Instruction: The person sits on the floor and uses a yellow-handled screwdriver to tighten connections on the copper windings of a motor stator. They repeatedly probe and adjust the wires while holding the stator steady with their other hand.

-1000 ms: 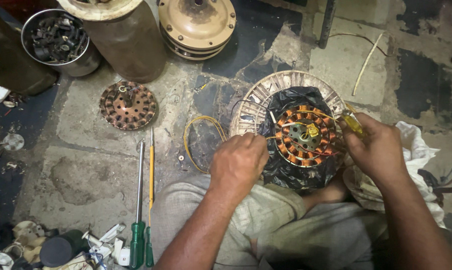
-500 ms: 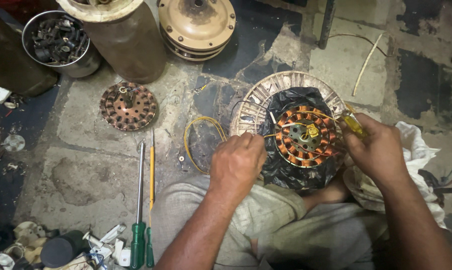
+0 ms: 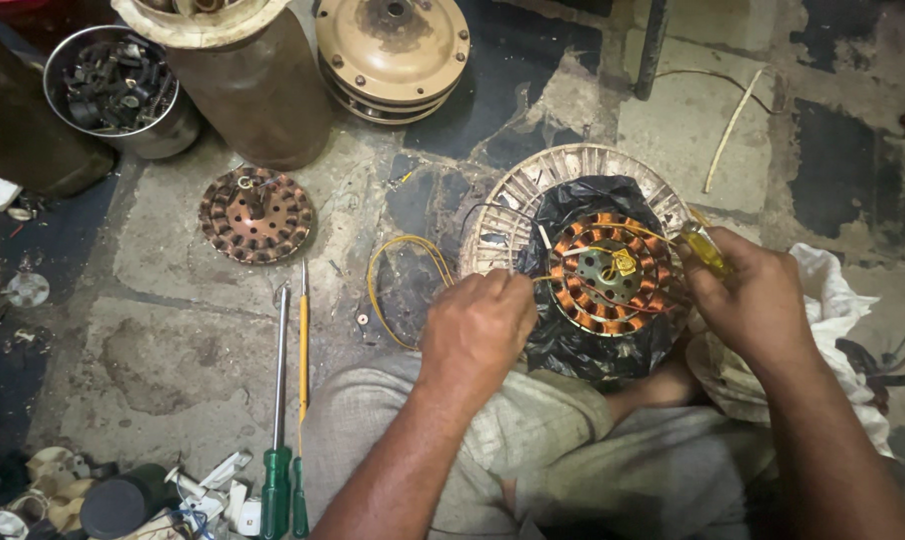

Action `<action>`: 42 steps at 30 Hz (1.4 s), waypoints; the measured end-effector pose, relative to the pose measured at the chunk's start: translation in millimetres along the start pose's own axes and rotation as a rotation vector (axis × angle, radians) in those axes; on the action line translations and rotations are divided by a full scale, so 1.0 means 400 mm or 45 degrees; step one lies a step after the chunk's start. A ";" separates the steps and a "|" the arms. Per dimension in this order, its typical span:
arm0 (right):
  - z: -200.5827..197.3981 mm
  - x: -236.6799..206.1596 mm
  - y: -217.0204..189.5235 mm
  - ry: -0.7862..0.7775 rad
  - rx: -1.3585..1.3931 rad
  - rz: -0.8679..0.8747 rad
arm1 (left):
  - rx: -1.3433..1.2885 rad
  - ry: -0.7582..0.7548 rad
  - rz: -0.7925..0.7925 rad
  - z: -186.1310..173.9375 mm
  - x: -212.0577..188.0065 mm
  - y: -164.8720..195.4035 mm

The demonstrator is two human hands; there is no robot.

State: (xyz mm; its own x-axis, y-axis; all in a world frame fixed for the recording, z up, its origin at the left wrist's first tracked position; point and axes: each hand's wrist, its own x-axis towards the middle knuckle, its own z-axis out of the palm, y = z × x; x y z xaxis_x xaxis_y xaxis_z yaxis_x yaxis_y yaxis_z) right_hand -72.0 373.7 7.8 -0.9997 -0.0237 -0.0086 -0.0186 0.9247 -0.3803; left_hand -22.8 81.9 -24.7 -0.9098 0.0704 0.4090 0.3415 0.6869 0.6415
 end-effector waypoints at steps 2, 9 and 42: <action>-0.001 -0.001 -0.001 0.002 0.004 -0.004 | -0.021 0.010 -0.008 -0.002 -0.001 0.001; -0.001 -0.002 -0.005 -0.004 -0.004 0.022 | -0.036 -0.015 -0.031 -0.005 -0.001 0.003; -0.001 0.003 -0.013 -0.011 0.023 0.016 | -0.031 -0.028 -0.063 -0.009 0.006 -0.001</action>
State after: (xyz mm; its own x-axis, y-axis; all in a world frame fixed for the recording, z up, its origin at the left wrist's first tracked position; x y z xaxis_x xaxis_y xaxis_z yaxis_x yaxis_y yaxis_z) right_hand -72.9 369.0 10.0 -0.9996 -0.0156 -0.0215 -0.0058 0.9180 -0.3965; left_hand -24.3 79.1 -21.7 -0.9306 0.0527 0.3623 0.3014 0.6722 0.6762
